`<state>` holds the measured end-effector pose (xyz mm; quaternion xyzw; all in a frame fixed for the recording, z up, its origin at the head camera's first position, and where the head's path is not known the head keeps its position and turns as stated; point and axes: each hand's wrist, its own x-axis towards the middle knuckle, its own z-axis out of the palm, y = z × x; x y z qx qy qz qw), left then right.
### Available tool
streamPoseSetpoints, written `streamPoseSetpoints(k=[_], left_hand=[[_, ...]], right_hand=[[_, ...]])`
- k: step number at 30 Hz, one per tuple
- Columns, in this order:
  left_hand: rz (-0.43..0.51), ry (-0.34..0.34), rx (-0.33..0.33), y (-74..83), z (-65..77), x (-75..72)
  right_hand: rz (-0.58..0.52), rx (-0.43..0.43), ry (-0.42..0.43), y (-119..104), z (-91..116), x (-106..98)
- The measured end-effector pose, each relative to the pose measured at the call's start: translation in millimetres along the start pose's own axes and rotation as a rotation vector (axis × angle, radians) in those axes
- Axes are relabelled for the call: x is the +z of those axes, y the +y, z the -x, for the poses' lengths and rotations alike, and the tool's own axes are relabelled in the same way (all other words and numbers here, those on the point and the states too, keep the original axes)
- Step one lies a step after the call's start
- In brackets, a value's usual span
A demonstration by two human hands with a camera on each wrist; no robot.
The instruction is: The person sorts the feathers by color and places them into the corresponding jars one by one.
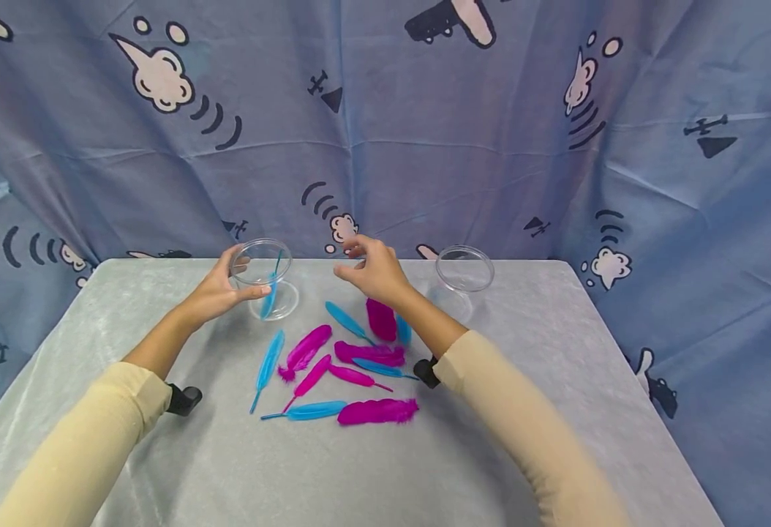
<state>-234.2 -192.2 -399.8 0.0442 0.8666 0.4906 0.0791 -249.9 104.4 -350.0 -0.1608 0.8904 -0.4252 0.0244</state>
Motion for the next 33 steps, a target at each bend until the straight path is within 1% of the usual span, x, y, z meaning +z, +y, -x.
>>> streamPoseSetpoints(k=[2,5,8,12,18,27,33], left_hand=[[0.003,-0.002,-0.004,-0.4,-0.1,0.6],[0.003,-0.003,-0.011,-0.9,0.3,1.8],[-0.005,-0.003,-0.013,-0.9,0.7,2.2],[-0.014,0.000,-0.006,-1.5,0.8,1.3],[-0.013,0.012,0.002,-4.4,0.3,1.0],[-0.014,0.026,0.021,-4.1,1.5,0.7],[-0.027,0.029,0.022,-3.1,0.7,0.9]], right_hand=[[0.020,0.032,-0.021,7,6,-4],[0.019,0.055,-0.049,19,17,-8],[0.017,0.049,-0.066,30,28,-11],[0.031,0.037,-0.063,46,39,-13],[0.043,0.043,-0.059,65,55,-16],[0.117,0.063,-0.026,92,71,-14],[0.147,0.076,0.029,102,79,-10]])
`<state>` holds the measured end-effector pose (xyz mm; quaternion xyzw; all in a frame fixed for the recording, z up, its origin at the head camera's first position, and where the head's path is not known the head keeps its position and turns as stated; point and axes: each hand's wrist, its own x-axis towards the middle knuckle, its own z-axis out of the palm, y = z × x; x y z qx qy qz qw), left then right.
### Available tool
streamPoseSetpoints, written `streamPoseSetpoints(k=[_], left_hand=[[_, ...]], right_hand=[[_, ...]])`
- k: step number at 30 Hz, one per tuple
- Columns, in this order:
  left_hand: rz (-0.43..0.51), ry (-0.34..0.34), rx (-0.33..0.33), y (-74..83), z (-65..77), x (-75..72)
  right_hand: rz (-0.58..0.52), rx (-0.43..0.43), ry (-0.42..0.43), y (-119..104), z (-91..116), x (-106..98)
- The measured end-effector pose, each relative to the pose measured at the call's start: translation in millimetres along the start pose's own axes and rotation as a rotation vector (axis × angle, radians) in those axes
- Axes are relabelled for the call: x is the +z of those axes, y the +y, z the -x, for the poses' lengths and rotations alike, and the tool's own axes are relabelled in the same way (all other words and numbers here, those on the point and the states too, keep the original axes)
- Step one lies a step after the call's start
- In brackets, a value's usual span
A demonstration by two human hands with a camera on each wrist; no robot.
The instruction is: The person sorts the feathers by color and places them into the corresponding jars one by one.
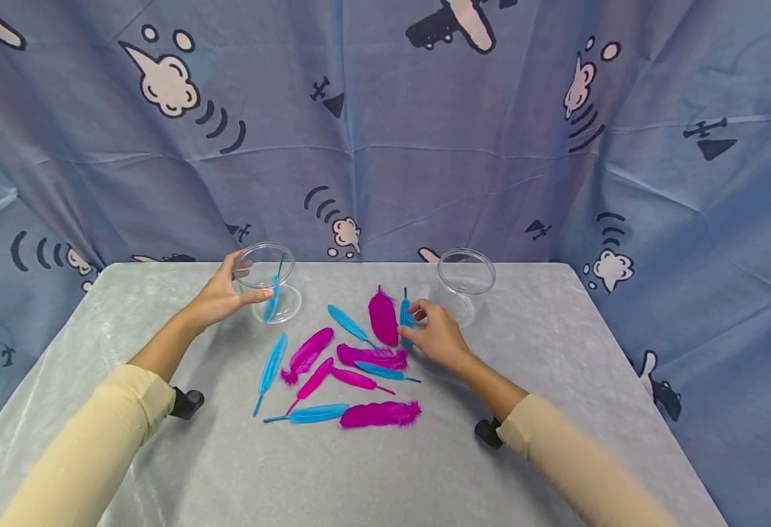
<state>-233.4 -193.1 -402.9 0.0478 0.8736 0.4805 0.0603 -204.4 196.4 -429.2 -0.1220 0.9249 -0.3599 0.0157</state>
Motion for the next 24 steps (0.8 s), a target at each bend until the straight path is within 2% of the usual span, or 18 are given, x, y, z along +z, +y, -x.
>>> streamPoseSetpoints(k=[6,24], left_hand=[[0.001,0.001,-0.001,0.2,0.1,-0.2],[0.006,-0.006,-0.009,2.0,0.7,0.2]], right_hand=[[0.021,0.008,0.046,5,2,4],[0.084,0.102,0.034,5,-3,12]])
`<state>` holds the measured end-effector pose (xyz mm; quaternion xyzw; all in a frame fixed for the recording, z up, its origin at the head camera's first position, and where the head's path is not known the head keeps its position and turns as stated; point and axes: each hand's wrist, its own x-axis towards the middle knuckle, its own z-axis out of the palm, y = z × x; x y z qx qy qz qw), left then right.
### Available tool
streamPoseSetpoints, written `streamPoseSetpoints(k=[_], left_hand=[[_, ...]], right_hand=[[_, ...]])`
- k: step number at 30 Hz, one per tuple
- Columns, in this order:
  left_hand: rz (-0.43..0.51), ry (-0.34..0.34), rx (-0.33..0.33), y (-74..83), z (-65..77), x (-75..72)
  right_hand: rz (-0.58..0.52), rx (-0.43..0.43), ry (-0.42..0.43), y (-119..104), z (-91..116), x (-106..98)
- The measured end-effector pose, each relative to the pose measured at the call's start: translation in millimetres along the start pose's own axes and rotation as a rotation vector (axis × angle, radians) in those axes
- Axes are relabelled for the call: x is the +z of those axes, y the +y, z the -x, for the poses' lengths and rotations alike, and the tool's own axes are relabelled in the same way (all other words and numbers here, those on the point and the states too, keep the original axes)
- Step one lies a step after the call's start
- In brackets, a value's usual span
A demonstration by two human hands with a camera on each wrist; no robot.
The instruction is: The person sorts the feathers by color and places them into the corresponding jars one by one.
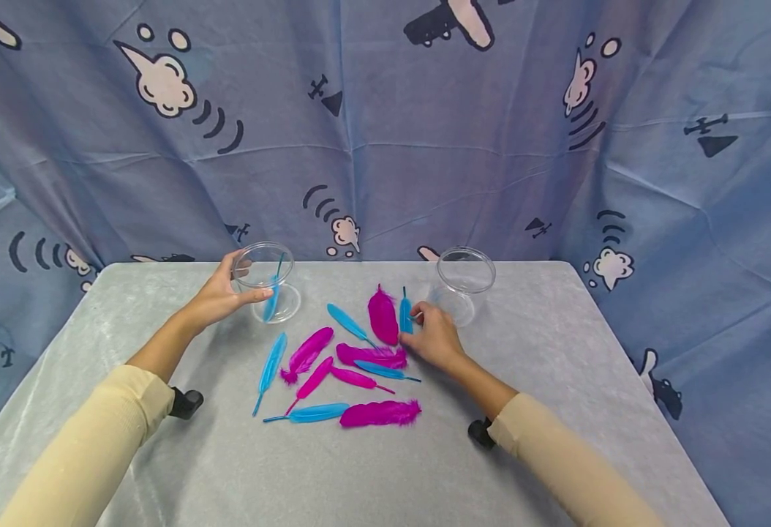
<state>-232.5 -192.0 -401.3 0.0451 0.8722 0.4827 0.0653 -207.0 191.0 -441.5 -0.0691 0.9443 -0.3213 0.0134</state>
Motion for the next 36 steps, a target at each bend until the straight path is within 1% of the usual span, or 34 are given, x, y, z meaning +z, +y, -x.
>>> streamPoseSetpoints(k=[6,20,28,36], left_hand=[[0.002,-0.001,-0.003,-0.8,-0.2,0.3],[-0.005,0.001,-0.002,1.2,0.5,0.2],[-0.002,0.000,0.002,0.5,0.3,0.4],[-0.005,0.000,-0.002,0.0,0.8,0.3]], right_hand=[[-0.016,0.023,-0.004,-0.7,-0.3,1.4],[-0.041,-0.013,0.024,1.4,-0.4,0.6],[-0.125,0.047,0.015,2.2,-3.0,-0.4],[-0.210,0.088,0.026,0.9,-3.1,-3.2]])
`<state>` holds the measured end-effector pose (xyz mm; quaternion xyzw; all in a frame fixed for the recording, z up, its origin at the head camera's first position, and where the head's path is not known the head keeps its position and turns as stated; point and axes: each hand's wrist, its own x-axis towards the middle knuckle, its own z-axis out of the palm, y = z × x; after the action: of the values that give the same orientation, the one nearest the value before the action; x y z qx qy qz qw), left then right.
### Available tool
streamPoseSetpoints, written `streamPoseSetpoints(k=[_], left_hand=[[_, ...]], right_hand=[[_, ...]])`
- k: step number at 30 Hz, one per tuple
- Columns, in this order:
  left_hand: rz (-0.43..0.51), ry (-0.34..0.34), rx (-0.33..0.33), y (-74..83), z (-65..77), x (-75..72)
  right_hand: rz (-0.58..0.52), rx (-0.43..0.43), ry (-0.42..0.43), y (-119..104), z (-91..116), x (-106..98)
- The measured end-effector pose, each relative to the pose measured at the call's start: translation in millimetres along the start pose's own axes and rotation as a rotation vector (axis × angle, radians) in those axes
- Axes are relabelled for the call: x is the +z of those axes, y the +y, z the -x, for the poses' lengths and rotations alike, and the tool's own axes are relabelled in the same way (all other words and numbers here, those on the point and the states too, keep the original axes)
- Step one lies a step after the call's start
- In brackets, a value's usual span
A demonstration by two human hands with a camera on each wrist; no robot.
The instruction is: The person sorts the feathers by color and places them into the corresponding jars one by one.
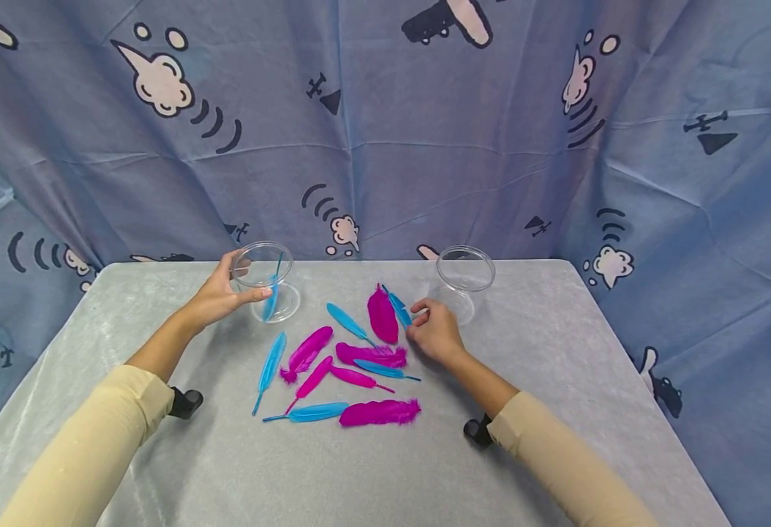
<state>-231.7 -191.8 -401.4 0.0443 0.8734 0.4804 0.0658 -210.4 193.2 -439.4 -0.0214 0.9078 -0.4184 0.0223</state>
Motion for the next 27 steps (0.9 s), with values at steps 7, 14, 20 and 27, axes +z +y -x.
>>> streamPoseSetpoints(k=[7,14,20,27], left_hand=[[0.005,-0.004,0.004,-0.8,0.2,0.0],[0.010,-0.001,-0.001,-1.0,-0.1,-0.1],[0.009,-0.005,-0.003,-0.9,0.4,-0.4],[0.005,-0.001,-0.006,-0.7,0.1,-0.3]], right_hand=[[-0.035,-0.025,0.066,-6,0,0],[-0.049,-0.042,0.114,-12,-1,-1],[-0.093,-0.048,0.122,-21,-2,-5],[-0.166,-0.113,0.125,-35,-8,-10]])
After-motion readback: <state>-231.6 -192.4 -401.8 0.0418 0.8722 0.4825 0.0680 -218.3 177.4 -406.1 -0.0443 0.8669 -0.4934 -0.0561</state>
